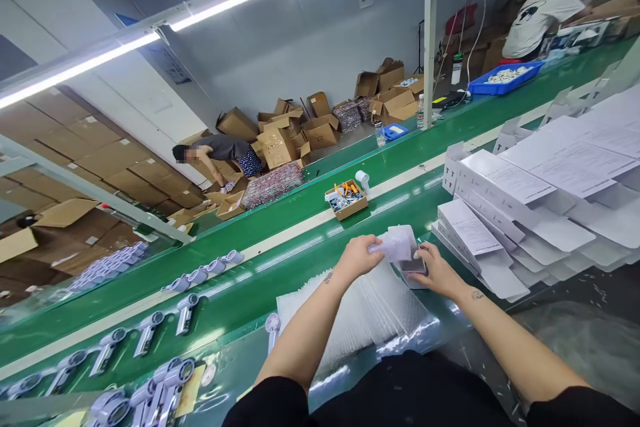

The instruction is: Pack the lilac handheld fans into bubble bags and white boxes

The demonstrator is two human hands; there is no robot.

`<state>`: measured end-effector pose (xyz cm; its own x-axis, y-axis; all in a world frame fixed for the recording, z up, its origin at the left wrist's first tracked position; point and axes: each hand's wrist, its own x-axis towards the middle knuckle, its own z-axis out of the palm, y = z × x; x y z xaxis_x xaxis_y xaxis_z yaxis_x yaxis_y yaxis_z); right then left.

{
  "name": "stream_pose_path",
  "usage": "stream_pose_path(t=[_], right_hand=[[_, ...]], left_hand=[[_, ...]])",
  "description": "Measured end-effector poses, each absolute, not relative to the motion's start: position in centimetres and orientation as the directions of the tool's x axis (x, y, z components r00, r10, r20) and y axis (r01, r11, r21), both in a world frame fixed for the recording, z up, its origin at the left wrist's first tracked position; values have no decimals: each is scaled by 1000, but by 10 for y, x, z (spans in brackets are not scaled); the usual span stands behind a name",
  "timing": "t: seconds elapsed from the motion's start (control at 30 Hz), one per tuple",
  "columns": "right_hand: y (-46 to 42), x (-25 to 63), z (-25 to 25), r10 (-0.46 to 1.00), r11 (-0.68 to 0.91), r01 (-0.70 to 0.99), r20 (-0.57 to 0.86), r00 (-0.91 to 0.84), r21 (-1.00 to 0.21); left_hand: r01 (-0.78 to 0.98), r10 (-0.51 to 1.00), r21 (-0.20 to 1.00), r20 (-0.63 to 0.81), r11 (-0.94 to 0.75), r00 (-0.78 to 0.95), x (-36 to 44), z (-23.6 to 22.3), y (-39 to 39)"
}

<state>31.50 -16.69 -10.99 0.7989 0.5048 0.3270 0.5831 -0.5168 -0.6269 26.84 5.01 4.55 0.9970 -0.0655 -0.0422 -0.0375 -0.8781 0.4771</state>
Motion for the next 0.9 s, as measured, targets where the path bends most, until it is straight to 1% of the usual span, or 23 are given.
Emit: stream_pose_path(t=[0.07, 0.13, 0.2, 0.23, 0.33, 0.37, 0.4, 0.43, 0.47, 0.5, 0.57, 0.6, 0.63, 0.67, 0.7, 0.77, 0.8, 0.87, 0.9], right_hand=[[-167, 319, -120, 523, -465, 629, 380, 763, -623], [-168, 325, -128, 523, -421, 652, 419, 743, -631], [-170, 331, -134, 488, -404, 640, 438, 755, -654], [-172, 333, -136, 474, -401, 632, 440, 763, -663], [-177, 331, -142, 481, -374, 647, 457, 748, -664], [-177, 328, -143, 491, -361, 659, 466, 736, -660], [-178, 324, -144, 495, -350, 667, 475, 728, -658], [-178, 321, -145, 493, -344, 668, 479, 726, -660], [-178, 318, -145, 483, -343, 664, 481, 732, -665], [-177, 316, -145, 468, -345, 656, 482, 741, -672], [-178, 314, -145, 439, -346, 638, 483, 758, -688], [-179, 313, -145, 434, -346, 631, 478, 764, -694], [-179, 312, -145, 436, -350, 624, 468, 768, -698], [-180, 311, -144, 446, -359, 618, 453, 772, -700], [-181, 310, -143, 458, -375, 608, 430, 778, -700], [-181, 308, -140, 479, -422, 579, 371, 796, -698], [-179, 307, -136, 485, -447, 562, 340, 806, -696], [-174, 312, -126, 492, -492, 524, 274, 826, -696], [-169, 317, -118, 491, -510, 501, 243, 837, -699]], left_hand=[[-114, -154, 324, -100, -939, 983, 270, 53, 38], [-218, -243, 173, -137, -961, 960, 275, 57, 17], [-247, -259, 85, -206, -965, 944, 290, 60, -4], [-231, -244, 79, -266, -970, 933, 301, 63, -13], [-120, -178, 140, -542, -983, 821, 333, 69, -28], [-77, -150, 144, -610, -986, 778, 340, 68, -30], [-47, -126, 138, -640, -989, 758, 342, 66, -31], [-31, -103, 125, -628, -992, 771, 341, 61, -33], [-34, -93, 113, -571, -993, 816, 336, 55, -35], [-59, -104, 110, -473, -992, 875, 327, 46, -37], [-161, -184, 117, -232, -980, 955, 305, 27, -40], [-229, -243, 116, -131, -967, 961, 293, 16, -41], [-301, -309, 106, -67, -948, 949, 283, 5, -41], [-359, -363, 88, -39, -929, 931, 276, -4, -41], [-390, -394, 67, -41, -918, 918, 271, -13, -40], [-384, -385, 36, -92, -923, 918, 270, -21, -37], [-365, -367, 39, -129, -930, 921, 272, -20, -35], [-332, -344, 102, -147, -938, 927, 274, -7, -29], [-312, -330, 154, -109, -937, 938, 272, 3, -25]])
